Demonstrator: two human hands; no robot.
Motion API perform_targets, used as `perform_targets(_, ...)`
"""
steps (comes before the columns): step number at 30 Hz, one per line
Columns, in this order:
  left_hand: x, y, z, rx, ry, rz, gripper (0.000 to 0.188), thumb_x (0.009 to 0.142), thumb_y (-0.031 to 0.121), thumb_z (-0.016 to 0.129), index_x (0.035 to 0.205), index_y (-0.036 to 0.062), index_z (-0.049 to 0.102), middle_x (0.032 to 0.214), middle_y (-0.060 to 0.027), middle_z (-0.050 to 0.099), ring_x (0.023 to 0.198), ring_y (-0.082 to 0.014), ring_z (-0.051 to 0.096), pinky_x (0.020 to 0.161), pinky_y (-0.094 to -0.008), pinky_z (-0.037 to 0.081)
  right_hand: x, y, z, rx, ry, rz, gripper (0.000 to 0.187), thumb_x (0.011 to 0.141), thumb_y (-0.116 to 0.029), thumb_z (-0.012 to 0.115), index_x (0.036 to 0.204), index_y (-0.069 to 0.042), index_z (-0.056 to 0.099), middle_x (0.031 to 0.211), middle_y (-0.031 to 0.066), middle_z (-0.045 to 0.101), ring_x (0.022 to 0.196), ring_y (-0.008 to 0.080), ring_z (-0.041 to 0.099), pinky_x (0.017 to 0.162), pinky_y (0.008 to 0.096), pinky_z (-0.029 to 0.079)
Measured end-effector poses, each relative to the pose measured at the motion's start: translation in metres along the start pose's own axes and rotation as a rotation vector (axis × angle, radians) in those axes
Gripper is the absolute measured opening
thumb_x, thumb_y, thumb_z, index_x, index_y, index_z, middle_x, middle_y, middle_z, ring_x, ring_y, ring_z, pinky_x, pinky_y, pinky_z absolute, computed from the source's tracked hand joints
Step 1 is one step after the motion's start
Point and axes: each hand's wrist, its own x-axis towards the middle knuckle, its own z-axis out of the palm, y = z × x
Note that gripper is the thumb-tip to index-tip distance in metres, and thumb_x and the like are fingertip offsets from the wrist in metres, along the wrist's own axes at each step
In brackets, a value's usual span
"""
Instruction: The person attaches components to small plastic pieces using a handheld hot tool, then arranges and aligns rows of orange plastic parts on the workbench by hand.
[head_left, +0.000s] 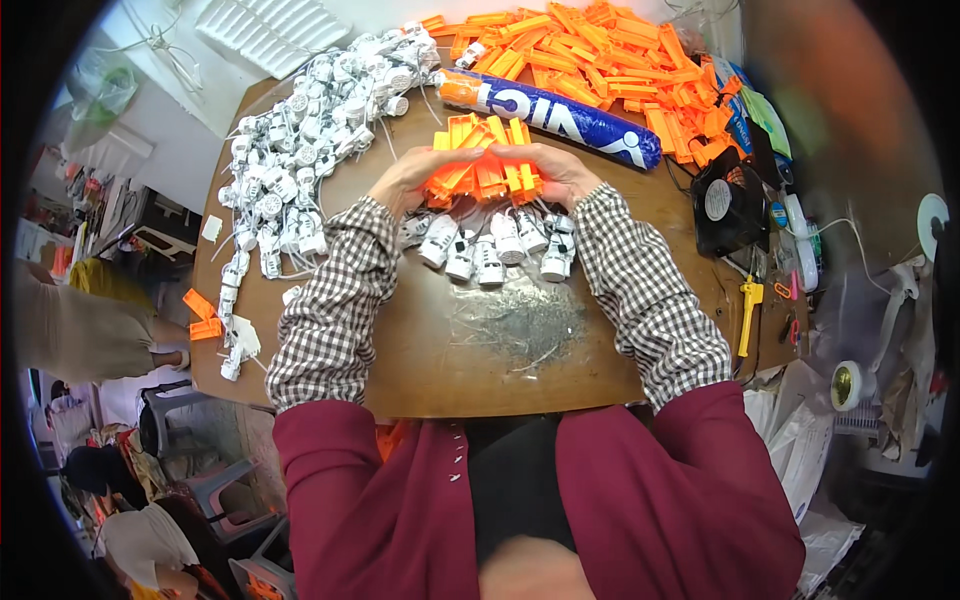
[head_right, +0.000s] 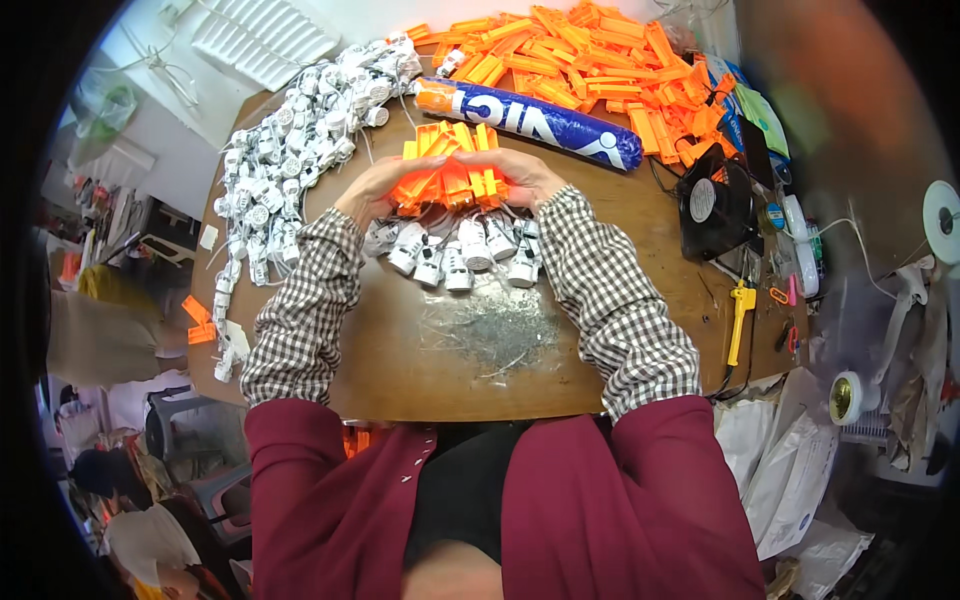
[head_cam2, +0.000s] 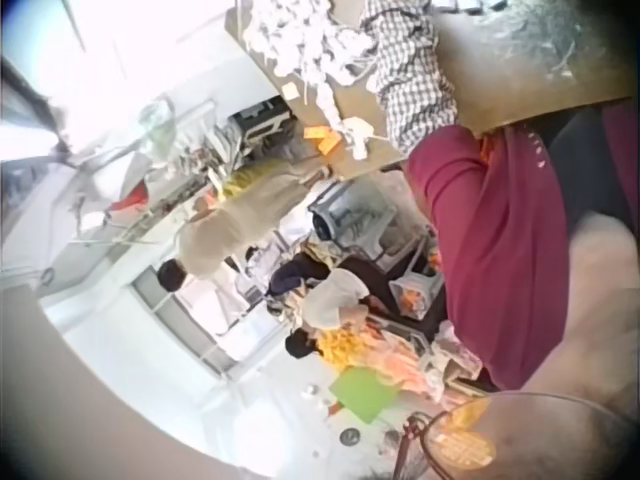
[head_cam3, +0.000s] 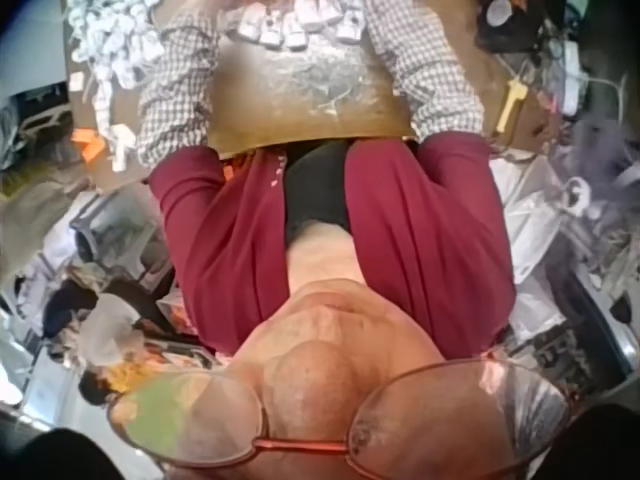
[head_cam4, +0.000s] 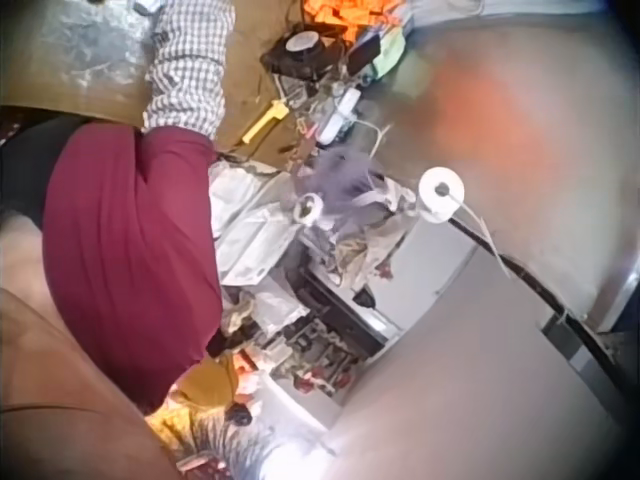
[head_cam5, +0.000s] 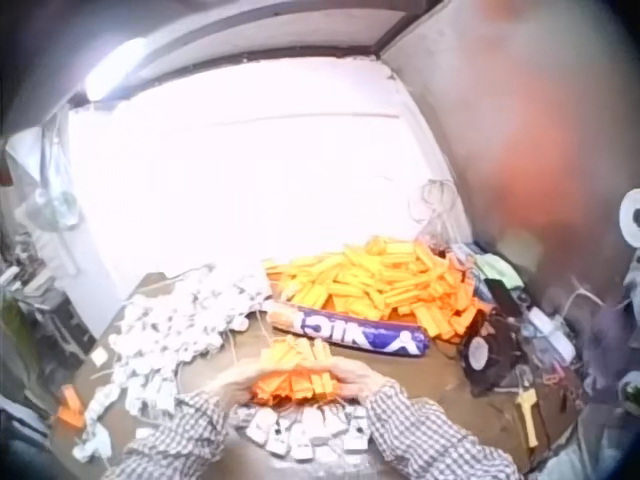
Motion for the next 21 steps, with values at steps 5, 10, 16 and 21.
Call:
perform_targets(5,-0.014,-0.001,0.017,0.019,0.025,0.115,0.055,0.088,0.024,0.087,0.129,-0.0036,0.063,0.121,-0.0131,0.073,0.102,-0.0185,0.073,0.085,-0.0316,0.062,-0.013,0.004,0.011,-0.092,-0.014,-0.096,0.037,0.097,-0.011,0.073,0.13,0.003,0.063,0.123,0.0146,0.071,0.109,0.02,0.072,0.092,0.036,0.063)
perform_targets(10,-0.062,-0.01,0.007,-0.053,0.067,0.355,0.052,0.088,0.026,0.086,0.127,-0.0019,0.067,0.122,-0.0124,0.073,0.105,-0.0171,0.072,0.085,-0.0311,0.062,-0.037,0.004,0.077,-0.522,0.053,-0.144,0.038,0.096,-0.022,0.076,0.126,-0.001,0.069,0.123,0.0114,0.072,0.113,0.0182,0.068,0.096,0.0361,0.057)
perform_targets(16,-0.208,0.023,0.012,0.093,0.149,0.416,0.05,0.093,0.03,0.08,0.133,0.0038,0.067,0.138,-0.0096,0.063,0.126,-0.0179,0.056,0.103,-0.0388,0.049,-0.054,0.019,0.156,-1.206,-0.322,-0.765,0.045,0.083,-0.002,0.074,0.128,-0.004,0.067,0.123,0.0125,0.071,0.112,0.0264,0.068,0.095,0.0366,0.054)
perform_targets(21,-0.32,0.01,0.028,0.223,0.35,0.741,0.041,0.1,0.019,0.072,0.135,-0.001,0.066,0.138,-0.0121,0.066,0.122,-0.0169,0.064,0.103,-0.0271,0.052,-0.091,0.073,0.227,-1.709,-0.452,-1.457,0.062,0.072,0.021,0.064,0.132,0.002,0.063,0.128,0.0169,0.07,0.121,0.0314,0.065,0.106,0.0393,0.051)
